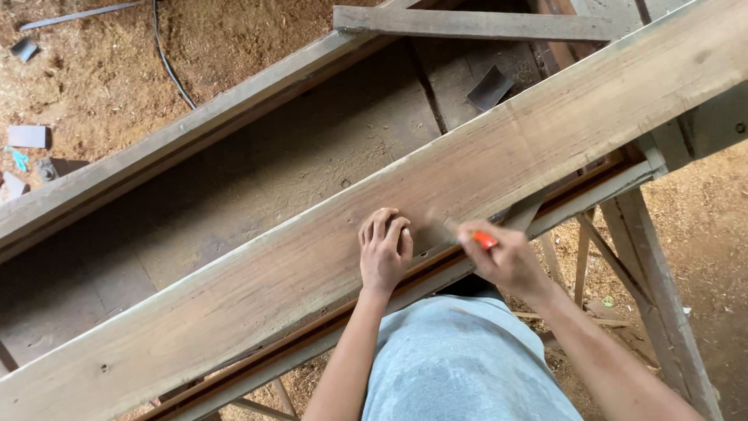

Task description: The person cleans a long wooden board by hand using a brush to sweep away sawdust while the board rests on a wooden frame.

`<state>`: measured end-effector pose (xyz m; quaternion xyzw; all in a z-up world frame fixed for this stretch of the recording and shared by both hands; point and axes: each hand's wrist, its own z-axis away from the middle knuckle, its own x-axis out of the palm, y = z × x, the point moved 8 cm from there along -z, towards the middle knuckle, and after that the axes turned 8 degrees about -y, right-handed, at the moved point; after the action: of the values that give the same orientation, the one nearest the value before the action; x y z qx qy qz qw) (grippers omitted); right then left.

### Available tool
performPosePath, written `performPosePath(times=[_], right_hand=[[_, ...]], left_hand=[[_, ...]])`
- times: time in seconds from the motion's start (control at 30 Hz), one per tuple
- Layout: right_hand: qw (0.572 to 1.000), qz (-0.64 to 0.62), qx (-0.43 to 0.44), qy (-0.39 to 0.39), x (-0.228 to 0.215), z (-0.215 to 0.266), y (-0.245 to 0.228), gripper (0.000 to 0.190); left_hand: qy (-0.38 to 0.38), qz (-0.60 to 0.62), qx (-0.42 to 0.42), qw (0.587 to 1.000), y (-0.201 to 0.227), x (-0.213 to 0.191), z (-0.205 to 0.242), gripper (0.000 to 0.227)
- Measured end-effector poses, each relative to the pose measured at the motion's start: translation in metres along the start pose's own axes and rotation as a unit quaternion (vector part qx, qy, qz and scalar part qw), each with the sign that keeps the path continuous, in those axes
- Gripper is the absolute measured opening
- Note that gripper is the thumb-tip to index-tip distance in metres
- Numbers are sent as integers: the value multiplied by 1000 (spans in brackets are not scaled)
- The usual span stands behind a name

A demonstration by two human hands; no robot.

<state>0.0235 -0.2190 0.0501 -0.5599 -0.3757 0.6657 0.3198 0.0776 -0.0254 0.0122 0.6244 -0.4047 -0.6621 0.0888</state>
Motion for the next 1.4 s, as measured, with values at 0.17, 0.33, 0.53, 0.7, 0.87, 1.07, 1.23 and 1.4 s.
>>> performPosePath(times=[0.17, 0.33, 0.53, 0.7, 0.87, 1.07, 1.23, 1.4], right_hand=[[995, 72, -11, 73, -6, -2, 3, 38], [994, 81, -10, 73, -6, 8, 5, 39], [994, 57, -84, 29, 5, 12, -14, 39], [990, 112, 32, 84, -4, 10, -3, 39], [998, 0, -50, -27, 13, 2, -11, 38], [996, 66, -45, 27, 15, 5, -14, 30], [987, 59, 35, 145, -1, 3, -5, 28], [986, 100, -117, 56, 23, 0, -42, 23]], left_hand=[[-6, 18, -2, 1000, -3, -2, 1, 14], [-5, 12, 6, 1000, 0, -1, -2, 14], [-7, 18, -6, 1000, -2, -1, 0, 13], [3, 24, -1, 1000, -3, -4, 1, 14], [4, 15, 3, 1000, -1, -4, -3, 15], [-20, 17, -9, 1000, -3, -4, 1, 13], [-5, 30, 2, 1000, -1, -3, -2, 14], [-9, 42, 5, 999, -3, -2, 1, 14]])
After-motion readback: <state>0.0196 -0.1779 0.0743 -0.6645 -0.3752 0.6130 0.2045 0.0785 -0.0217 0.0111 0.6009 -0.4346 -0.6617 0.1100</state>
